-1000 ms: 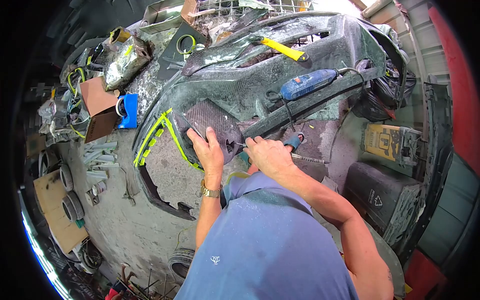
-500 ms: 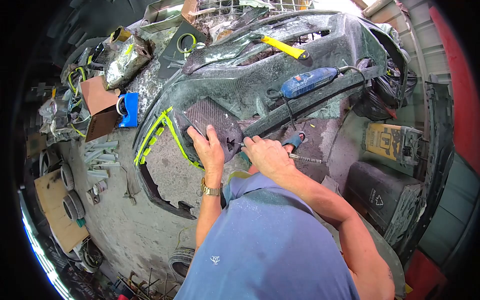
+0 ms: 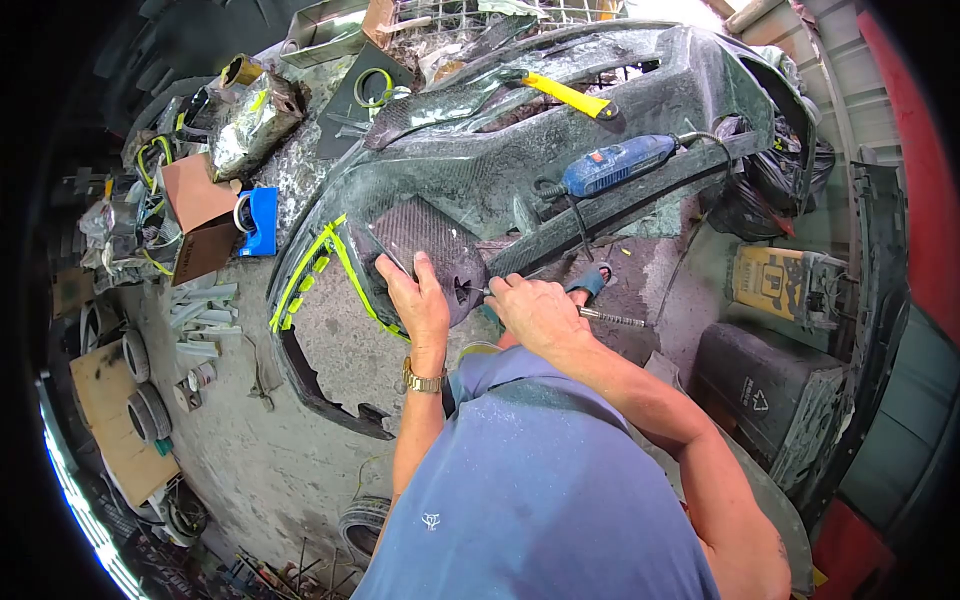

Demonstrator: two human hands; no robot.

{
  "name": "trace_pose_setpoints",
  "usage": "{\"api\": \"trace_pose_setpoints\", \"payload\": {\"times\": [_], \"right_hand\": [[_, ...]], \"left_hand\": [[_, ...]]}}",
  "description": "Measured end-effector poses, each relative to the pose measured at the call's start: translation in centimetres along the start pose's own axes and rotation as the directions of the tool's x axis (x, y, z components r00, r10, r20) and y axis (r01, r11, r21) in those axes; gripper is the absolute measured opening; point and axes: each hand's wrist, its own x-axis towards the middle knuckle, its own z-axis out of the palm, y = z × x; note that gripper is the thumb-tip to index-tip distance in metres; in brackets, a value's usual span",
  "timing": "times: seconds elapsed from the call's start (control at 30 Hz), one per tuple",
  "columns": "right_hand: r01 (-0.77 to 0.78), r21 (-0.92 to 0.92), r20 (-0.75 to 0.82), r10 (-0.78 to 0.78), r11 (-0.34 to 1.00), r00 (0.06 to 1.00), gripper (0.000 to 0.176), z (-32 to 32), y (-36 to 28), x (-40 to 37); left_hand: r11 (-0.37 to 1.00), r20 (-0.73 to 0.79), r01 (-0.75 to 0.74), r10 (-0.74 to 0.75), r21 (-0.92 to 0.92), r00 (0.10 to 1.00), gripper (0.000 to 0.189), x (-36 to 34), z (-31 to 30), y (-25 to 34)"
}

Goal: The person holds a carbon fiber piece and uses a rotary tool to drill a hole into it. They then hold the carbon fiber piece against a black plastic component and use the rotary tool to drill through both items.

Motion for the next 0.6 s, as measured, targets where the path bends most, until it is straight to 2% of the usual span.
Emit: {"api": "trace_pose_setpoints", "payload": {"times": [0.17, 0.23, 0.33, 0.6], "right_hand": [[-0.013, 0.008, 0.02, 0.012, 1.0, 1.0, 0.027, -0.3, -0.2, -0.2], [0.016, 0.07, 0.023, -0.017, 0.997, 1.0, 0.027, -1.0, -0.1, -0.6], [-0.029, 0.048, 0.02, 0.028, 0.998, 0.999, 0.027, -1.3, -0.2, -0.4], [-0.025, 0.029, 0.077, 0.023, 0.999, 0.997, 0.028, -0.5, -0.1, -0.4]], "left_hand": [[1.0, -0.005, -0.012, 0.012, 0.0, 1.0, 0.04, 0.0, -0.1, -0.1], [1.0, -0.008, -0.008, 0.008, -0.002, 1.0, 0.04, 0.0, -0.2, 0.0], [1.0, -0.009, -0.007, 0.007, -0.005, 1.0, 0.038, 0.0, -0.1, -0.2], [1.0, -0.014, 0.004, -0.005, -0.014, 1.0, 0.036, 0.0, -0.1, -0.2]]}}
